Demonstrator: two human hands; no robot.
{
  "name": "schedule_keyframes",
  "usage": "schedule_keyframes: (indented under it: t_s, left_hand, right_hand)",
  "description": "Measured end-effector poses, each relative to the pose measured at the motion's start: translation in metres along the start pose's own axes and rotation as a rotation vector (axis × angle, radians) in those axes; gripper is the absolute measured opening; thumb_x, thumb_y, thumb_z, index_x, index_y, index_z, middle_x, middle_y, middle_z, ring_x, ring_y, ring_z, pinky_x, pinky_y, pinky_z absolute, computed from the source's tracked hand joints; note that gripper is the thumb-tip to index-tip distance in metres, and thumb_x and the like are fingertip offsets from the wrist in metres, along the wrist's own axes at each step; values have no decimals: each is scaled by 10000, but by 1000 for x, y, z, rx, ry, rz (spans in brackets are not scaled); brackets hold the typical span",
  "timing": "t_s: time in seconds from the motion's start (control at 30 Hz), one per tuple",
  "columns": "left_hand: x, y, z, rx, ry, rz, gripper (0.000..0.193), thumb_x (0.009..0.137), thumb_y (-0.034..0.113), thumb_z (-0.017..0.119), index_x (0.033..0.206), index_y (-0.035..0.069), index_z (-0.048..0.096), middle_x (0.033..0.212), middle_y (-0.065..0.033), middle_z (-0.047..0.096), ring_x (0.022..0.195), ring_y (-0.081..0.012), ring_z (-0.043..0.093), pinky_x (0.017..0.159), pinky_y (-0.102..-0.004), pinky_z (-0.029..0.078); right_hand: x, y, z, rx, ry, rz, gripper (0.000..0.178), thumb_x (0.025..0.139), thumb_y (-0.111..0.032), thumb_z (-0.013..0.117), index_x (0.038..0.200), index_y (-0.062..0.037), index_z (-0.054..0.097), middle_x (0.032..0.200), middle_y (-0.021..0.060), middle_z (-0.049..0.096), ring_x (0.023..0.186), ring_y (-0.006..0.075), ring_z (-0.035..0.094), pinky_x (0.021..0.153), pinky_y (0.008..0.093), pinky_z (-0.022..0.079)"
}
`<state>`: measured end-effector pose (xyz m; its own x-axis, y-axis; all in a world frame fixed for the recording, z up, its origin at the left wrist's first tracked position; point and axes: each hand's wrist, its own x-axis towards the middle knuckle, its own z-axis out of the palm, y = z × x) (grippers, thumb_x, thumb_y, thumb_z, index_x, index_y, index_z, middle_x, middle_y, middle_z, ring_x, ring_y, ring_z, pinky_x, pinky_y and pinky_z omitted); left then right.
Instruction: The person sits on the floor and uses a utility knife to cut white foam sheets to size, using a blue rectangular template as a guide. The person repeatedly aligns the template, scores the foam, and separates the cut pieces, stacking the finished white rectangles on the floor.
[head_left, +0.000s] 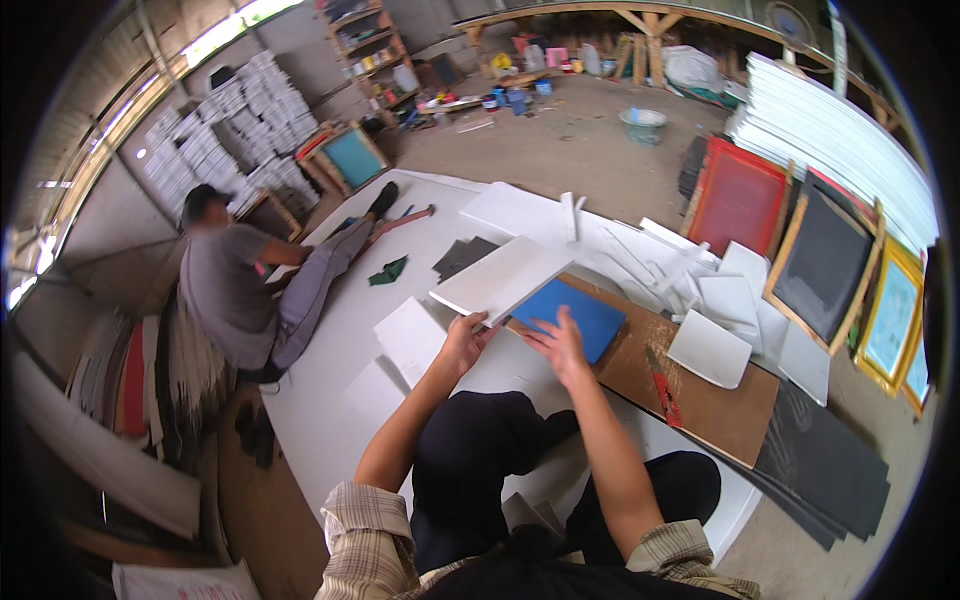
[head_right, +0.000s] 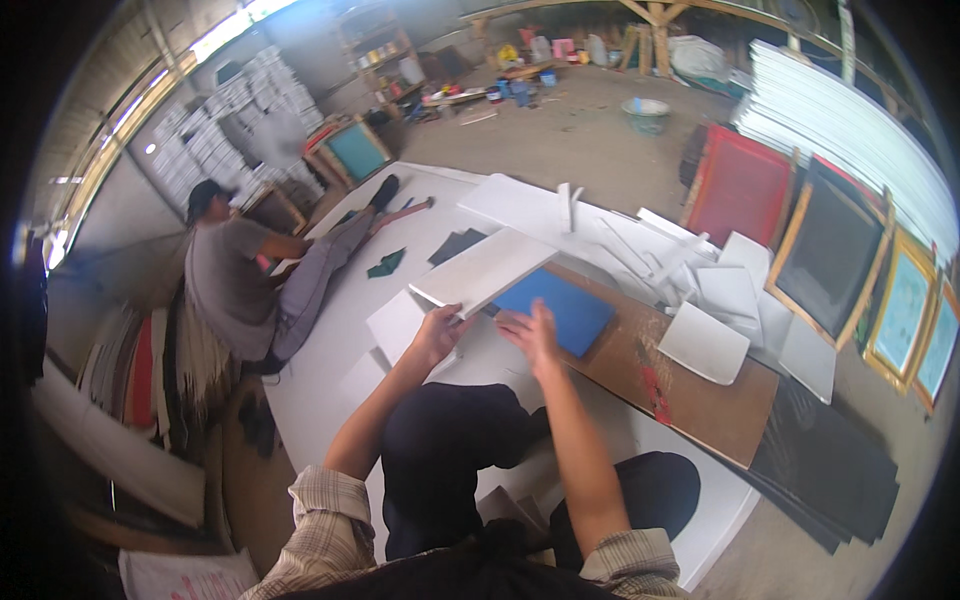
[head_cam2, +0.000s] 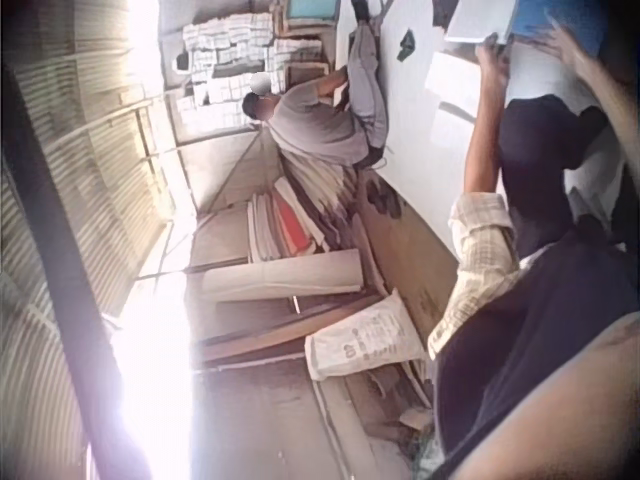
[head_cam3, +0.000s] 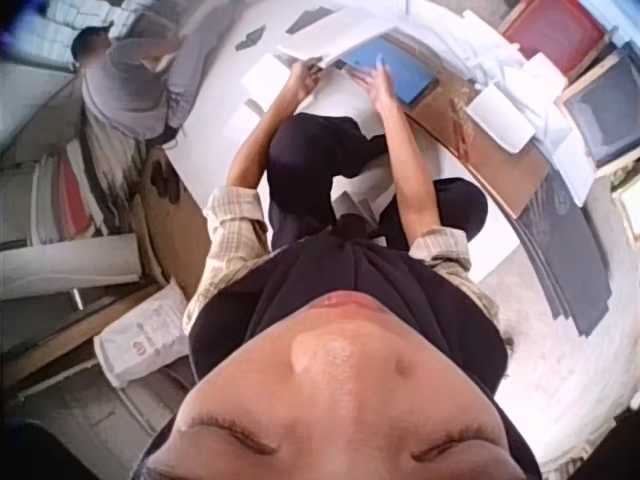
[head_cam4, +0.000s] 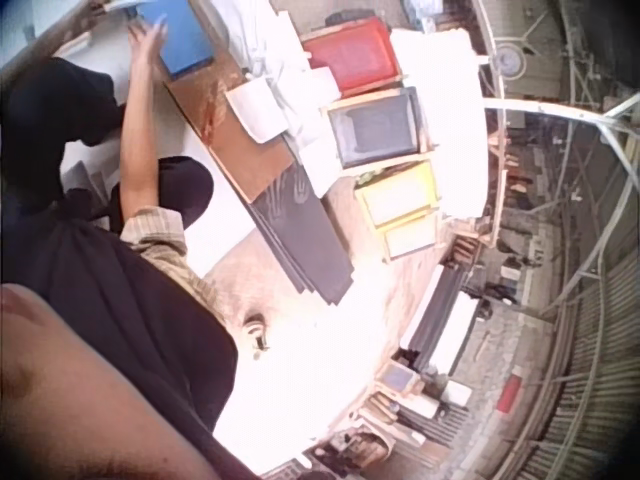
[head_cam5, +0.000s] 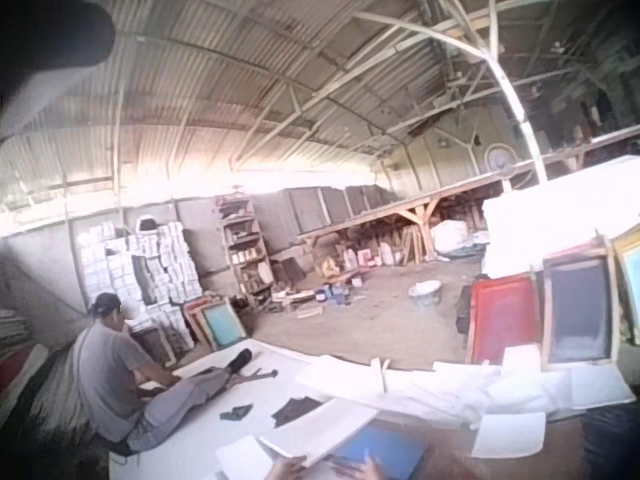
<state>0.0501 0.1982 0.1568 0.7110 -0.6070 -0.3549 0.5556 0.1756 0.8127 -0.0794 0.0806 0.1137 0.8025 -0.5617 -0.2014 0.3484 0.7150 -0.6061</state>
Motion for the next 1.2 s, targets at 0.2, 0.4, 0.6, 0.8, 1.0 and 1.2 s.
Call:
schedule_keyframes:
  t_s: [0.2,0.4,0.6,0.8,1.0,1.2]
  left_hand:
    - [-59,1,-37,142,-1,58,354,806,5,519,1119,-27,356,1123,-133,454,1051,-239,483,860,-352,457]
    - [-81,-7,-75,-26,256,116,488,812,99,571,1187,93,261,1195,-125,363,1072,-253,431,882,-379,392]
    - [-93,-6,-140,-69,525,391,586,855,192,544,1308,133,177,1174,-97,358,1079,-245,407,918,-406,358]
    - [-121,-66,-218,25,683,411,521,860,182,547,1319,134,305,1031,-60,456,952,-138,471,832,-333,426]
    - [-134,-117,-284,51,883,264,483,853,189,568,1286,50,406,1164,-138,454,956,-175,515,807,-288,461]
    - [-98,-110,-332,100,967,195,459,859,186,555,1268,29,419,1216,-172,441,999,-200,522,818,-302,472]
  right_hand:
    - [-22,66,71,-361,-31,-1,760,823,-42,527,1354,-130,-9,1062,150,459,808,193,525,730,337,478]
    - [-17,101,66,-624,-292,-261,814,814,33,477,1360,-197,-80,1118,173,426,837,185,529,697,323,496]
    - [-22,111,88,-656,-482,-52,760,831,57,421,1365,-222,-44,1187,204,395,807,164,530,575,285,529]
    - [-4,173,74,-916,-630,70,733,821,69,441,1370,-174,19,1184,265,437,790,193,553,576,288,533]
    - [7,255,65,-1079,-733,282,682,821,59,447,1365,-150,92,1188,286,438,748,223,575,565,300,521]
    - [46,330,50,-1214,-694,320,657,807,83,453,1353,-115,146,1219,240,409,755,202,562,599,287,525]
